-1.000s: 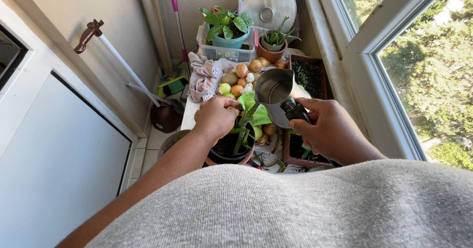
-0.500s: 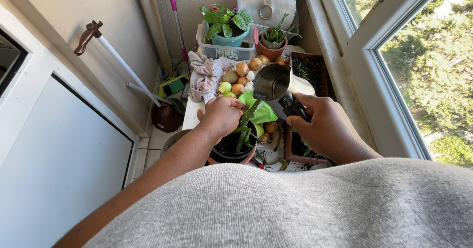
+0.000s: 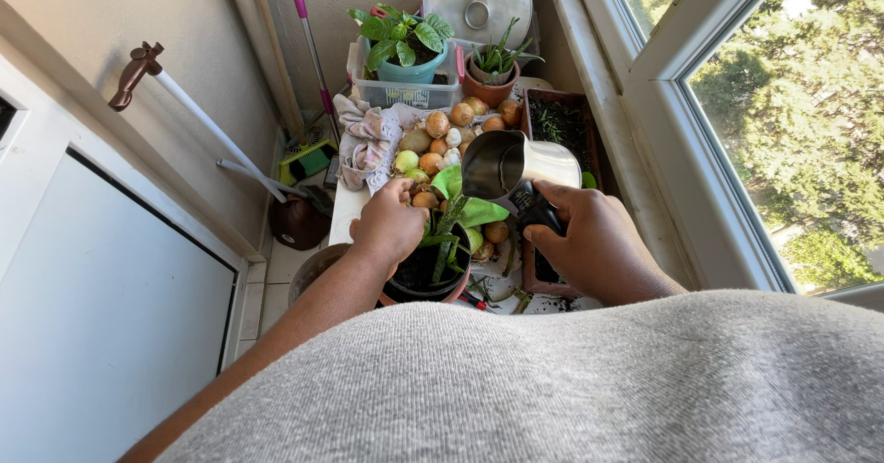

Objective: The person waters several potted plants using a metal pitcher and a screwdriver to probe the soil.

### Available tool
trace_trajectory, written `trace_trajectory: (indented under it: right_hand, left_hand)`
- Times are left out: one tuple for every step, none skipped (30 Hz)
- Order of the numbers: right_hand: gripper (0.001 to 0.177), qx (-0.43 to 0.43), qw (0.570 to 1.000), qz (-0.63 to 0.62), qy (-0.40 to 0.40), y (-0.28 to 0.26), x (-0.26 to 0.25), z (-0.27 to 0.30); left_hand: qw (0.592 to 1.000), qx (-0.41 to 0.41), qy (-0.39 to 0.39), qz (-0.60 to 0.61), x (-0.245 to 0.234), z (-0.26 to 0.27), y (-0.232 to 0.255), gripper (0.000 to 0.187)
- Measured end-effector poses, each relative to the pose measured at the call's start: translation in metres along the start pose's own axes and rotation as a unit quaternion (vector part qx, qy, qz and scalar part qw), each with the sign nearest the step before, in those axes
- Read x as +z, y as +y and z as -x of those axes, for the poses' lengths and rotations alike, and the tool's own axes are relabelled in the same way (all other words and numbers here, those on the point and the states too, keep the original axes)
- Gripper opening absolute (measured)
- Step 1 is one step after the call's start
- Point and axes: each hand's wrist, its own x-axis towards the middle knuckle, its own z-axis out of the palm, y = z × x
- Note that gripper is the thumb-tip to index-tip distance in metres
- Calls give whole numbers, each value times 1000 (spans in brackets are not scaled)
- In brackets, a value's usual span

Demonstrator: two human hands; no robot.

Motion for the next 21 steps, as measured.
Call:
trace_trajectory:
  right_hand:
    - [57, -5, 1000, 4, 4, 1, 1, 0]
    - [58, -9, 1000, 8, 8, 1, 2, 0]
    - [58, -14, 1000, 11, 11, 2, 4, 0]
    - [58, -8, 1000, 7, 11, 2, 4, 0]
    - [58, -2, 1000, 2, 11, 2, 5, 0]
    - [58, 4, 1000, -3, 12, 1, 5, 1]
    - [57, 16, 1000, -3, 8, 0, 5, 2]
    - [56, 27, 1000, -4, 5, -1, 5, 2]
    - [55, 39, 999, -5, 2, -1, 5, 3]
    - [56, 24, 1000, -7, 12, -2, 5, 3]
    - [56, 8, 1000, -9, 22, -2, 5, 3]
    - [57, -7, 999, -11, 33, -3, 5, 3]
    - [58, 12, 1000, -12, 24, -3, 5, 3]
    - [58, 30, 999, -14, 15, -4, 3, 3]
    - [59, 49, 999, -15, 6, -5, 2, 3]
    - [59, 42, 999, -16, 10, -6, 2, 3]
    - [58, 36, 999, -16, 13, -7, 2, 4]
    - [58, 29, 999, -16, 17, -8, 1, 4]
    - [58, 34, 999, -13, 14, -9, 1, 5]
    - [58, 39, 999, -9, 11, -11, 1, 5]
    - [58, 44, 999, -6, 8, -12, 1, 6]
  left_hand:
    - [1000, -6, 1, -2, -1, 1, -2, 65]
    - [1000, -13, 1, -4, -1, 2, -4, 65]
    - [1000, -19, 2, -7, -1, 3, -6, 66]
    - [1000, -21, 0, -8, 0, 3, -8, 67]
    - [1000, -23, -2, -10, 0, 3, -10, 68]
    - [1000, -25, -4, -11, 1, 3, -12, 69]
    - [1000, -22, -7, -4, 2, 3, -14, 69]
    - [1000, -20, -11, 3, 2, 3, -17, 70]
    - [1000, -17, -15, 10, 3, 3, -20, 71]
    - [1000, -17, -21, 10, 4, 2, -22, 72]
    - [999, -18, -27, 10, 4, 1, -23, 74]
    - [999, -18, -34, 10, 5, 1, -25, 75]
    - [999, -21, -39, 7, 6, 1, -25, 76]
    - [999, -24, -44, 5, 7, 1, -26, 76]
    - [998, -27, -49, 3, 7, 1, -26, 77]
    - [998, -28, -49, 3, 7, 2, -25, 78]
    - [998, -30, -51, 3, 8, 3, -25, 78]
    - [998, -31, -52, 3, 8, 3, -25, 79]
    - [998, -27, -55, 3, 8, 4, -25, 80]
    - [998, -22, -57, 2, 9, 4, -26, 81]
    - [998, -18, -60, 2, 9, 5, -26, 83]
